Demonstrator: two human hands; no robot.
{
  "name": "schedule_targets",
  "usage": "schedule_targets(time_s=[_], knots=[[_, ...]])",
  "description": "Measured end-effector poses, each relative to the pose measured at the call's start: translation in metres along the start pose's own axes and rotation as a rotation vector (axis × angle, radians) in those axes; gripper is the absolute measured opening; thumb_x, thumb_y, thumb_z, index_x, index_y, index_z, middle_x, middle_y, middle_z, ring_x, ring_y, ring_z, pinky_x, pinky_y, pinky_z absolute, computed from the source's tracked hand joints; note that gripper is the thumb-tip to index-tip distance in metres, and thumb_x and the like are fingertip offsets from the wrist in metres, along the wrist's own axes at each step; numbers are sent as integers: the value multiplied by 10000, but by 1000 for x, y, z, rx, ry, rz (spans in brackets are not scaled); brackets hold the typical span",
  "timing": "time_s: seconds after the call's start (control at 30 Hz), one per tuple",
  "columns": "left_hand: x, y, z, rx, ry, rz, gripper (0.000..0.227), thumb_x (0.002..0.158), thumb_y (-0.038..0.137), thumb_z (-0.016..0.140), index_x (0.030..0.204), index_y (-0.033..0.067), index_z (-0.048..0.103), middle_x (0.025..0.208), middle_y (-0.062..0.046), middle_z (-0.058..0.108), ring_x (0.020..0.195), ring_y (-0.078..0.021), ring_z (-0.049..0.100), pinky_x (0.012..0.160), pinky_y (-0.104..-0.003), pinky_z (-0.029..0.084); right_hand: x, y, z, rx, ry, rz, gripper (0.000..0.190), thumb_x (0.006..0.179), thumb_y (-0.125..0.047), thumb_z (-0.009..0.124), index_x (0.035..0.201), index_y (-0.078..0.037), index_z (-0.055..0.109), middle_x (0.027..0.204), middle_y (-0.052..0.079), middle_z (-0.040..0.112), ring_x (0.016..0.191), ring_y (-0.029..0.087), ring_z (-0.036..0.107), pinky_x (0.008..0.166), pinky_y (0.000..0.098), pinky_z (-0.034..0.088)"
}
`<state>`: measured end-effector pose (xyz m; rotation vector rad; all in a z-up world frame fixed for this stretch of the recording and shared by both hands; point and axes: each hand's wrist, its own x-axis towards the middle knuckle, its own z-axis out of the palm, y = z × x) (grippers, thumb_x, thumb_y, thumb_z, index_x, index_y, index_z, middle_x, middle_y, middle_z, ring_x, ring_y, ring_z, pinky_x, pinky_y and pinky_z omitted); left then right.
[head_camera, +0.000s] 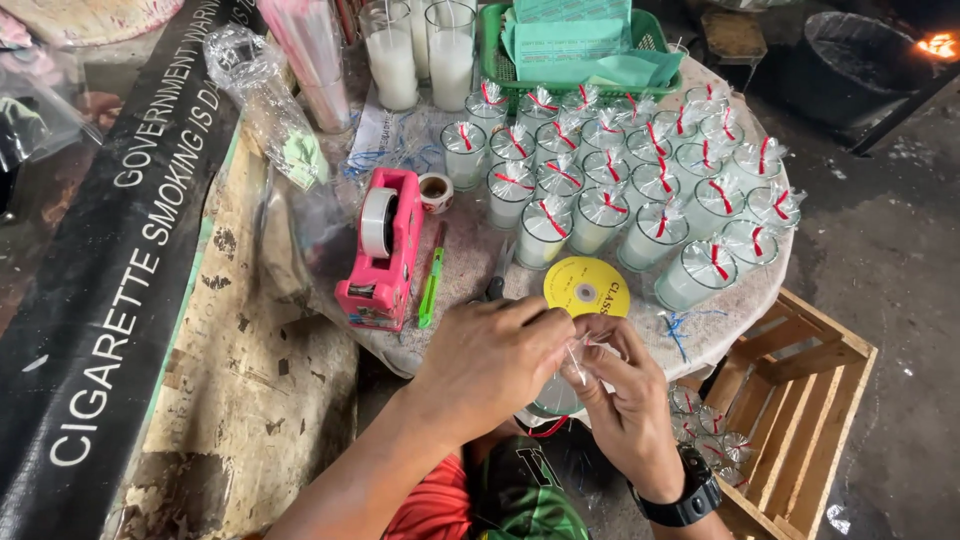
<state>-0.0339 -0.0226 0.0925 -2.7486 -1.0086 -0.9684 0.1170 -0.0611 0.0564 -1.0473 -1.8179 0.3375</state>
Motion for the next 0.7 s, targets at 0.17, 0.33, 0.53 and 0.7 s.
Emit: schedule_targets(time_s=[0.17,0.33,0.53,0.7], knots=[[0,2,-2,-10,50,19,125,797,204,603,743,141,509,643,22,508,480,-175,532,375,-328,397,-5,5,-1,9,33,-22,152,825,-154,509,851,-9,546,836,73,418,796,188,419,670,292,374],[2,-1,-1,-54,138,19,123,796,200,604,746,126,519,664,11,549,489,-194,528,397,-333,408,-7,7,-3,-99,96,-59,170,819,-193,506,794,-27,536,735,27,362,714,162,374,580,270,320],[-4,-1,4,-197,80,-47,122,800,208,586,744,137,505,643,2,568,474,-223,551,387,-356,408,-16,20,-9,-87,235,8,305,862,-280,426,943,-57,617,764,3,369,736,118,386,576,195,393],[-8,-10,21,-392,14,-184,93,840,187,497,796,110,467,659,-45,622,509,-278,586,424,-394,407,-10,13,-12,-118,282,42,304,883,-280,398,906,-76,622,783,51,500,612,108,403,514,224,310]])
